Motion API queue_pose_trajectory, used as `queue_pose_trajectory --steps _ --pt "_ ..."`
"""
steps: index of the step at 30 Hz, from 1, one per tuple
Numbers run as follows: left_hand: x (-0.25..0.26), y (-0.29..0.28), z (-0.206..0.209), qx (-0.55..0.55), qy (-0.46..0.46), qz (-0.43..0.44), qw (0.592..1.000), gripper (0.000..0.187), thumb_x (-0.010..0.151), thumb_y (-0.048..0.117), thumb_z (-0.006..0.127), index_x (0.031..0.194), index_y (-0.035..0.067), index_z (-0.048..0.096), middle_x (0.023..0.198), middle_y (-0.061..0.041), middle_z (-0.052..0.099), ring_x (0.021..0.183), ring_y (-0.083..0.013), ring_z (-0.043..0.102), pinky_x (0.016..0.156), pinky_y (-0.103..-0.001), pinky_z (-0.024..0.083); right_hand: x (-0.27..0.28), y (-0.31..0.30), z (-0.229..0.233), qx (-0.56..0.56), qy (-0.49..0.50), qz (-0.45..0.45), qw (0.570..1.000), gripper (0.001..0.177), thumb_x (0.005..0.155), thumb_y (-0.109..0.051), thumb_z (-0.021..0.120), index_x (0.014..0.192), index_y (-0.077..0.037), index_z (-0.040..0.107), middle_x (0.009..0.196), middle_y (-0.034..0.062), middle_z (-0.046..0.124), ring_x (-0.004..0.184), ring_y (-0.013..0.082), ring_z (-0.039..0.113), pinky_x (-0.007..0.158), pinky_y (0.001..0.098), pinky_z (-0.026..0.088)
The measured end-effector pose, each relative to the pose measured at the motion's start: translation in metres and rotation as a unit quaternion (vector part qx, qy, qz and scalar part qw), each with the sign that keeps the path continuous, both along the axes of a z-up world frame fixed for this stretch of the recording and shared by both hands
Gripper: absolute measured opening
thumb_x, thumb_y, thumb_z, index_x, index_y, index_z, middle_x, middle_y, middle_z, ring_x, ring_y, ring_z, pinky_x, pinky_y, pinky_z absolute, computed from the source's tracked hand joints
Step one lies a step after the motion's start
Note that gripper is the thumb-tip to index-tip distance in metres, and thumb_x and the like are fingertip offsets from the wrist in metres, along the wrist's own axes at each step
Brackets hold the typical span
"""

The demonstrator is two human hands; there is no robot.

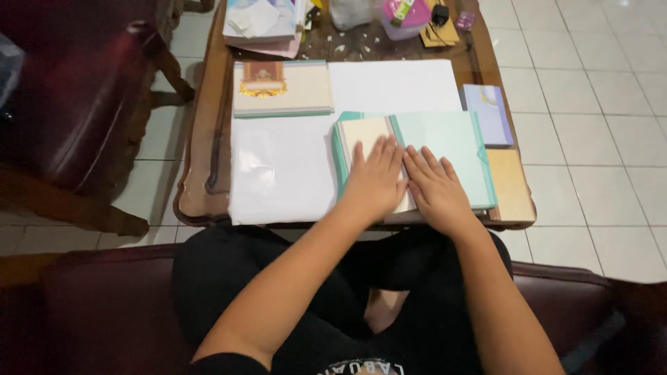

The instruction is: Folding individual sheets of paper and organizing them into a light blue folder on a table.

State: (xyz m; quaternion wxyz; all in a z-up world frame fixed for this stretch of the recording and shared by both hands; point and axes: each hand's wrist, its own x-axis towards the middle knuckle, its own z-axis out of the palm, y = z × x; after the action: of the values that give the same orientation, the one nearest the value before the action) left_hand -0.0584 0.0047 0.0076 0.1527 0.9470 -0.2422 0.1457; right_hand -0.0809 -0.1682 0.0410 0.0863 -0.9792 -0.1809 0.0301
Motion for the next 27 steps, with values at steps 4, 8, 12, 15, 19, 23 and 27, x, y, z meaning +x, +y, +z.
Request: queue_pose_trajectory --steps 4,8,12,15,19,23,27 --pt "-0.05 0.027 0.024 0.079 0.033 -0.053 0.995 0.087 0.092 0.054 0.058 0.156 0.001 0.035 0.161 -0.025 0.034 0.152 -0.0392 0.029 0.121 -0.064 0.019 0.002 -0.002 -0.004 0.005 -0.011 0.004 1.0 0.058 0.107 -0.031 0.037 0.164 -0.024 0.028 0.171 -0.0047 0.024 0.158 0.0223 0.016 0.126 0.0476 0.009" --pt "-0.051 0.041 0.003 0.046 0.055 -0.074 0.995 0.079 0.09 0.029 0.073 0.155 0.0 0.038 0.158 -0.03 0.037 0.15 -0.0427 0.033 0.121 -0.063 0.022 0.005 -0.007 -0.011 0.008 -0.006 0.006 1.0 0.058 0.107 -0.033 0.038 0.164 -0.024 0.03 0.171 -0.0043 0.025 0.158 0.0231 0.017 0.126 0.0493 0.011" --pt "-0.04 0.063 0.011 0.0 0.107 -0.141 0.984 0.052 0.1 0.037 0.059 0.141 0.005 0.057 0.147 -0.021 0.055 0.143 -0.0349 0.048 0.119 -0.056 0.032 0.009 -0.014 -0.008 0.115 0.03 0.015 0.993 0.056 0.11 -0.039 0.03 0.163 -0.024 0.032 0.169 -0.0025 0.028 0.157 0.0243 0.016 0.125 0.0491 0.007" --pt "-0.044 0.071 0.01 -0.051 0.069 -0.138 0.987 0.037 0.102 0.025 0.056 0.132 0.006 0.063 0.133 -0.015 0.065 0.131 -0.0302 0.06 0.115 -0.053 0.041 0.015 -0.026 -0.013 0.214 0.062 0.032 0.974 0.059 0.11 -0.041 0.014 0.162 -0.021 0.035 0.168 -0.0005 0.031 0.158 0.0269 0.013 0.125 0.0494 0.002" --pt "-0.043 0.075 0.007 -0.194 -0.121 -0.066 0.971 0.028 0.099 0.003 0.051 0.123 0.008 0.065 0.108 -0.006 0.069 0.105 -0.0259 0.071 0.1 -0.038 0.056 0.001 -0.013 0.027 0.293 0.148 -0.041 0.944 0.081 0.102 -0.064 -0.003 0.164 -0.022 0.029 0.167 0.0093 0.028 0.155 0.0412 0.007 0.123 0.0594 -0.003" --pt "-0.039 0.099 0.033 -0.325 -0.149 0.021 0.934 0.029 0.098 0.002 0.052 0.122 0.014 0.062 0.106 -0.001 0.067 0.102 -0.0245 0.07 0.094 -0.037 0.056 0.003 -0.014 0.016 0.3 0.079 0.002 0.951 0.061 0.105 -0.037 0.043 0.161 -0.013 0.037 0.161 0.0181 0.04 0.154 0.0373 0.025 0.126 0.0509 0.009" --pt "-0.012 0.133 0.044 -0.439 -0.177 0.157 0.867 0.011 0.101 0.005 0.05 0.108 0.004 0.057 0.093 -0.016 0.059 0.089 -0.0414 0.061 0.083 -0.048 0.051 0.002 -0.012 0.016 0.292 0.075 0.006 0.953 0.063 0.099 -0.033 0.056 0.159 -0.016 0.043 0.159 0.0162 0.044 0.156 0.0338 0.023 0.125 0.0536 0.005"
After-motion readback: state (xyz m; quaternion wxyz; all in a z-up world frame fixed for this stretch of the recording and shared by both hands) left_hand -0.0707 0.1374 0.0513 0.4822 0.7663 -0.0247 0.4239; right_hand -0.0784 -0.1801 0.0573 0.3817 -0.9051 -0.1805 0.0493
